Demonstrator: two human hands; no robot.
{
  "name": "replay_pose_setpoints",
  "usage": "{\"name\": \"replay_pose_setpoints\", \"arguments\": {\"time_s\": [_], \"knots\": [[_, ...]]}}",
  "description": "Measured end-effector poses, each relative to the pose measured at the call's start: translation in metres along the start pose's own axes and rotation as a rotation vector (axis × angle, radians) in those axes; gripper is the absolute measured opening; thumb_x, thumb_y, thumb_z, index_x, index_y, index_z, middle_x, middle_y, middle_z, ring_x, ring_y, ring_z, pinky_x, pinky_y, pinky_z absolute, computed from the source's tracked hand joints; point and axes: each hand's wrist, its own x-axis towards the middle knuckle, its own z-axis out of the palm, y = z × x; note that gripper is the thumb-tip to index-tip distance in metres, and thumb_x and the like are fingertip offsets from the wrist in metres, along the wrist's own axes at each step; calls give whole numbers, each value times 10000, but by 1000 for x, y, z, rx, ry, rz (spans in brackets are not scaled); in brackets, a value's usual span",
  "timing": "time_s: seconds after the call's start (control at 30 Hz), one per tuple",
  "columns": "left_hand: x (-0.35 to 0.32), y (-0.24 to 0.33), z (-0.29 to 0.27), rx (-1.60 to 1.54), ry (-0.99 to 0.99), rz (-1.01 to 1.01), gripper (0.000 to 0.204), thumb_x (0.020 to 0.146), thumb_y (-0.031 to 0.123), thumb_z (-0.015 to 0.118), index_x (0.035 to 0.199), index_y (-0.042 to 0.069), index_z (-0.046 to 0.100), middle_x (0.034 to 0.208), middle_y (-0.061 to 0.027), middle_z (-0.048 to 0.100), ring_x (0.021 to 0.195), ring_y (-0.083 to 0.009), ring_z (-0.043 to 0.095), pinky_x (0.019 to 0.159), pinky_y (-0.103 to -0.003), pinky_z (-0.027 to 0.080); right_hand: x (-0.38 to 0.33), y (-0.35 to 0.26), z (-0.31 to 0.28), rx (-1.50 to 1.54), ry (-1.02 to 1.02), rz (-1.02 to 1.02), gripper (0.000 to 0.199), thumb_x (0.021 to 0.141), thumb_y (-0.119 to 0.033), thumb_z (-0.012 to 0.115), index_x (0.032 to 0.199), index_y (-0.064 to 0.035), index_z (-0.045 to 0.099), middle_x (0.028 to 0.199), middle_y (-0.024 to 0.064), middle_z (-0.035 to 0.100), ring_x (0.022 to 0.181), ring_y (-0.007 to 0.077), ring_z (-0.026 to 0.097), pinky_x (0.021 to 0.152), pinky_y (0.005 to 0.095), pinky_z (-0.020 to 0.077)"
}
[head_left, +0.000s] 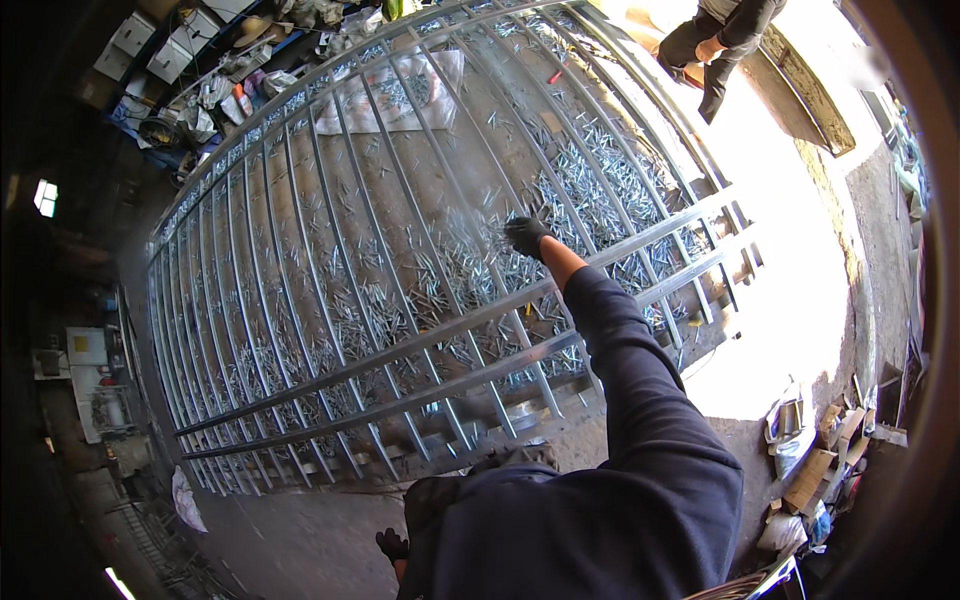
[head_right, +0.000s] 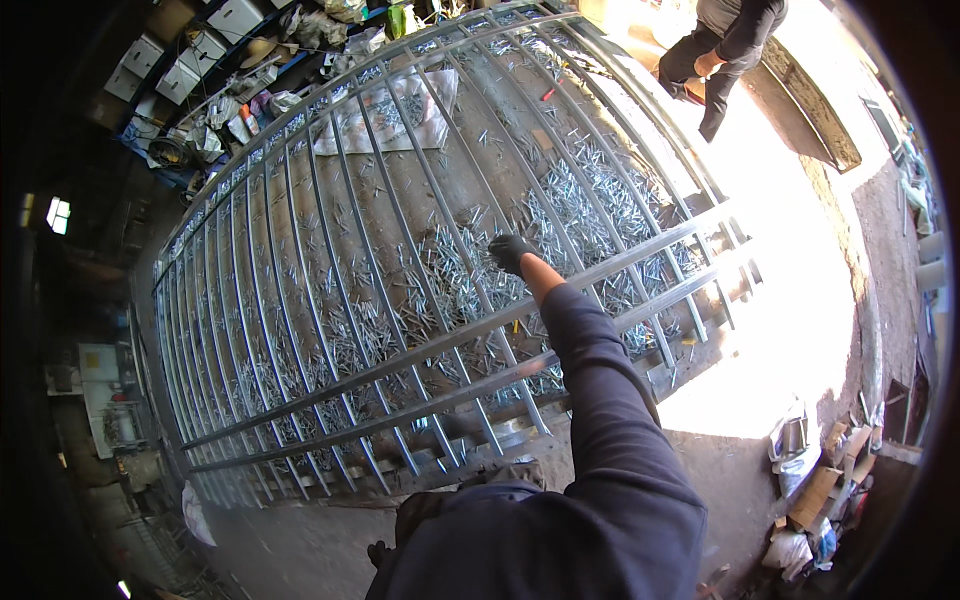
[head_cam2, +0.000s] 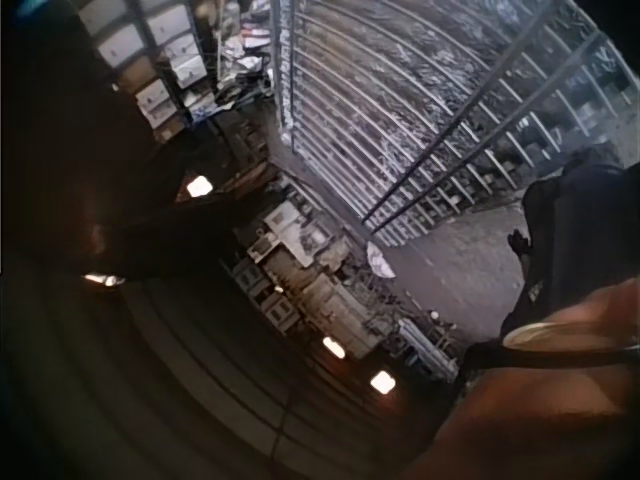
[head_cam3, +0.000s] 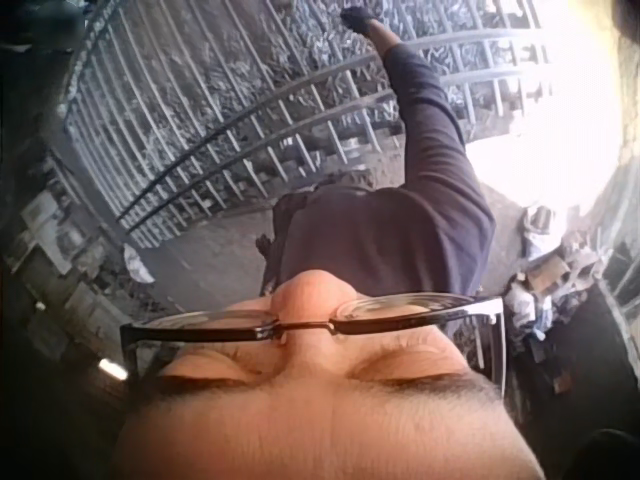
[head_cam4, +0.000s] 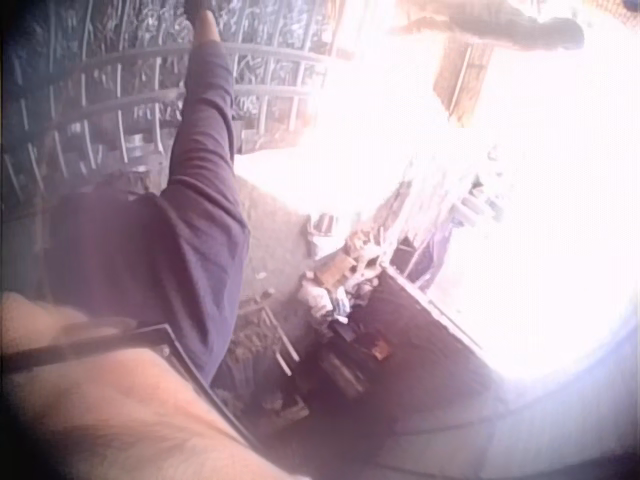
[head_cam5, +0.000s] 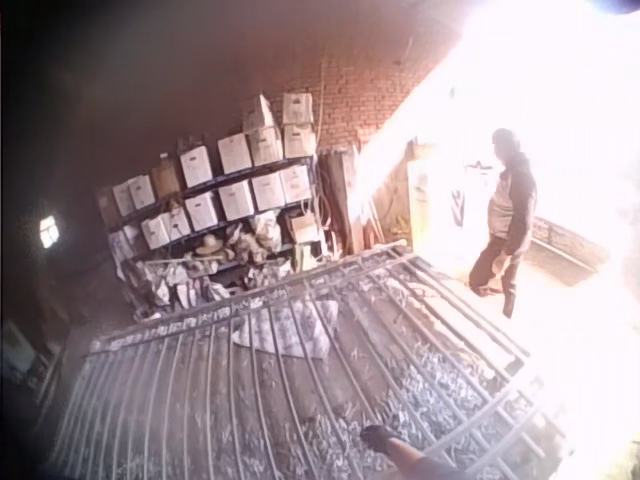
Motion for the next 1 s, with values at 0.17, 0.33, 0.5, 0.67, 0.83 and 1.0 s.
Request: {"name": "replay_pose_setpoints", "arguments": {"time_s": [0.17, 0.33, 0.5, 0.67, 0.83, 1.0], "knots": [[1, 57, 13, -67, -14, 336, 623, 940, 257, 557, 1520, 151, 352, 1473, -169, 422, 1353, -355, 411, 1085, -512, 356, 14, 14, -12, -580, 128, -367, 163, 939, -225, 669, 884, -75, 637, 700, 22, 572, 579, 133, 509, 503, 358, 400], [-25, 102, 22, -197, -172, 587, 522, 968, 331, 533, 1425, 88, 464, 1422, -157, 495, 1317, -344, 466, 1072, -475, 379, 11, 20, -18, -182, 276, -389, 107, 945, -200, 660, 897, -106, 677, 617, 18, 544, 440, 151, 444, 404, 338, 335], [-66, 135, 61, -357, -321, 593, 481, 967, 293, 537, 1383, 53, 507, 1302, -153, 596, 1202, -306, 578, 1024, -432, 428, -6, -9, -20, -673, 258, 55, 256, 909, -291, 634, 902, -37, 668, 795, 103, 681, 671, 185, 614, 616, 379, 495], [-96, 173, 77, -348, -449, 751, 483, 976, 302, 541, 1362, 13, 517, 1279, -186, 608, 1154, -313, 605, 1015, -424, 447, -14, -35, -19, -673, 237, 78, 303, 905, -313, 626, 822, -22, 643, 728, 135, 634, 653, 208, 602, 581, 393, 480], [-120, 148, 39, -486, -391, 939, 427, 994, 301, 535, 1305, 9, 568, 1234, -177, 633, 1098, -290, 634, 980, -418, 472, -42, -72, -10, -1624, 121, -1002, 364, 958, -395, 587, 840, -63, 677, 618, 101, 602, 532, 237, 596, 537, 429, 476], [-139, 162, 54, -490, -631, 784, 532, 1010, 403, 495, 1388, 29, 487, 1265, -156, 615, 1153, -285, 600, 1006, -433, 458, -155, -105, 28, -1304, -98, -1120, 327, 747, -50, 674, 1073, -42, 652, 950, 156, 681, 904, 328, 660, 810, 401, 552]]}}
